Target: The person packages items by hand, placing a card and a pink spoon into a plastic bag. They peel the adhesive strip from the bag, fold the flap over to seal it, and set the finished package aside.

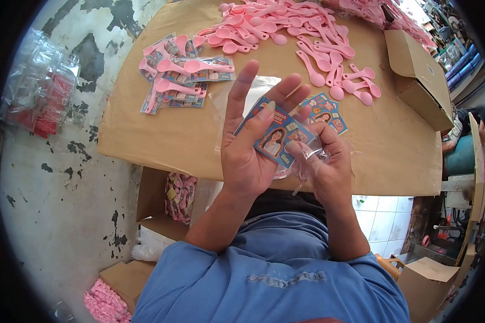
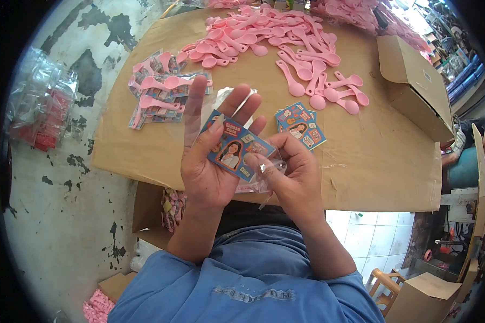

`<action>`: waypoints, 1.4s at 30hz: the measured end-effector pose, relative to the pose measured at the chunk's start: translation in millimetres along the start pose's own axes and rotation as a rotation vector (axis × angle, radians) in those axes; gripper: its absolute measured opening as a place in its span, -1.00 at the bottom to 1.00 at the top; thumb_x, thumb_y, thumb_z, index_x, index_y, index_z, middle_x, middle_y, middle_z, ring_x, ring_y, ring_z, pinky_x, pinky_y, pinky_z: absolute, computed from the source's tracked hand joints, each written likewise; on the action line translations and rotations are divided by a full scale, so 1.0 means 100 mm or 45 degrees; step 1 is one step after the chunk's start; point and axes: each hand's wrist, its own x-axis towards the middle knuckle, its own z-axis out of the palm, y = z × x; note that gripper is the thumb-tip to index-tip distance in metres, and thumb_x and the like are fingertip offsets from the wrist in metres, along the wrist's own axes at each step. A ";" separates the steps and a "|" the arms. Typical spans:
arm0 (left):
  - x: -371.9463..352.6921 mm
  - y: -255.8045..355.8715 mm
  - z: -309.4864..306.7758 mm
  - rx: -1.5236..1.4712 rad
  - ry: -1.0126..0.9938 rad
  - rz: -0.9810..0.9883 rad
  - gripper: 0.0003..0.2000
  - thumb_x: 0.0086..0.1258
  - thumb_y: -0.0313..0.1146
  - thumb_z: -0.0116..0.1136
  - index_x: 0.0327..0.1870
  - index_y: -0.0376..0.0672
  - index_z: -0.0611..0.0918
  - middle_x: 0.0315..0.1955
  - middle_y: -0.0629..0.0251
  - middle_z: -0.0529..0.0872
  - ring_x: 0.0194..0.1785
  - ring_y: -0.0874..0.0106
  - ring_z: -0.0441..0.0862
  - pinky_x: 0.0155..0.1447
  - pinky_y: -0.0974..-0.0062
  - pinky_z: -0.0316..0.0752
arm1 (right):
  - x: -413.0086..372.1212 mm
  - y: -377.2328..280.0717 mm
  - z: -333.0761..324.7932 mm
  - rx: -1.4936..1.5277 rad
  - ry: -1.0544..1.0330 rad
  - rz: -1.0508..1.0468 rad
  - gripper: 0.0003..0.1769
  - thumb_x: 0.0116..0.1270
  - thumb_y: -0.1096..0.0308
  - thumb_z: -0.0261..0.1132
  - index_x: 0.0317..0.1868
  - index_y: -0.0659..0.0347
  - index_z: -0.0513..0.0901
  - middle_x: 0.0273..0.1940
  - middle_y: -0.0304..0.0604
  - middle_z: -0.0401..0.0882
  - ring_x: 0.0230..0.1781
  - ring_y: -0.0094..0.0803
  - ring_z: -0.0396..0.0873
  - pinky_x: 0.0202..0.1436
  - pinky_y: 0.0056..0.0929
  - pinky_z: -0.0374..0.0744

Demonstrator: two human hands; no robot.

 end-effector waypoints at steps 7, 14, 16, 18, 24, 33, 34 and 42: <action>-0.13 -0.12 -0.05 -0.109 -0.081 -0.084 -0.44 0.66 -0.44 0.00 0.62 -0.10 0.20 0.16 -0.08 0.69 0.26 0.14 0.72 0.30 0.16 0.69 | -0.06 -0.05 0.00 -0.072 0.014 -0.018 -0.76 0.40 0.46 0.51 -0.18 0.18 0.54 -0.29 -0.37 0.62 -0.34 -0.74 0.51 -0.28 -0.69 0.48; -0.16 -0.01 0.07 -0.014 0.131 -0.074 -0.60 0.72 -0.33 0.05 0.46 -0.21 0.38 -0.15 0.15 0.72 -0.11 0.40 0.74 0.01 0.37 0.68 | -0.13 -0.10 0.11 -0.691 0.101 -0.711 -0.69 0.24 0.53 0.54 -0.03 0.19 0.67 -0.08 -0.21 0.56 -0.24 -0.53 0.56 -0.24 -0.51 0.55; -0.16 0.05 -0.02 -0.055 0.211 -0.060 -0.63 0.71 -0.29 0.08 0.41 -0.18 0.43 -0.21 0.24 0.71 -0.17 0.46 0.71 0.02 0.39 0.67 | -0.14 -0.15 -0.03 -0.988 -0.078 -0.983 -0.66 0.18 0.54 0.54 -0.01 0.14 0.80 -0.12 -0.13 0.57 -0.24 -0.33 0.62 -0.22 -0.38 0.60; -0.13 0.19 -0.17 -0.114 0.295 -0.024 -0.66 0.69 -0.25 0.13 0.34 -0.14 0.47 -0.26 0.34 0.69 -0.23 0.52 0.67 0.05 0.41 0.64 | -0.17 -0.26 -0.08 -1.076 -0.112 -0.943 -0.75 0.20 0.54 0.54 -0.09 0.16 0.81 -0.17 -0.14 0.59 -0.25 -0.32 0.64 -0.24 -0.38 0.59; -0.18 0.64 -0.37 -0.118 0.392 0.131 -0.69 0.65 -0.21 0.21 0.28 -0.11 0.57 -0.27 0.40 0.67 -0.23 0.56 0.63 0.15 0.39 0.63 | 0.33 -0.71 -0.61 -1.407 0.165 -0.740 -0.88 0.45 0.41 0.39 -0.09 0.25 0.77 -0.28 -0.19 0.75 -0.43 -0.47 0.57 -0.37 -0.48 0.51; -0.36 0.76 -0.40 -0.137 0.336 0.114 -0.66 0.66 -0.25 0.20 0.30 -0.22 0.55 -0.23 0.34 0.63 -0.19 0.52 0.60 0.17 0.40 0.64 | 1.11 -0.50 -1.71 -2.165 0.245 -0.666 -0.54 0.40 0.56 0.26 0.28 0.06 0.68 0.31 -0.07 0.62 0.26 -0.07 0.54 0.38 -0.13 0.51; -0.36 0.77 -0.40 -0.128 0.326 0.117 -0.66 0.66 -0.25 0.19 0.30 -0.22 0.55 -0.23 0.33 0.63 -0.18 0.51 0.61 0.18 0.39 0.64 | 1.20 -0.48 -1.78 -2.180 0.233 -0.702 -0.54 0.40 0.55 0.27 0.28 0.06 0.69 0.31 -0.08 0.63 0.25 -0.07 0.55 0.38 -0.14 0.51; -0.37 0.75 -0.46 -0.078 0.324 0.066 -0.62 0.63 -0.17 0.23 0.33 -0.13 0.55 -0.23 0.35 0.71 -0.17 0.52 0.69 0.20 0.35 0.64 | 1.33 -0.63 -1.75 -2.221 0.109 -0.436 -0.59 0.30 0.43 0.43 0.17 0.06 0.74 0.19 -0.06 0.71 0.14 -0.10 0.59 0.28 -0.18 0.56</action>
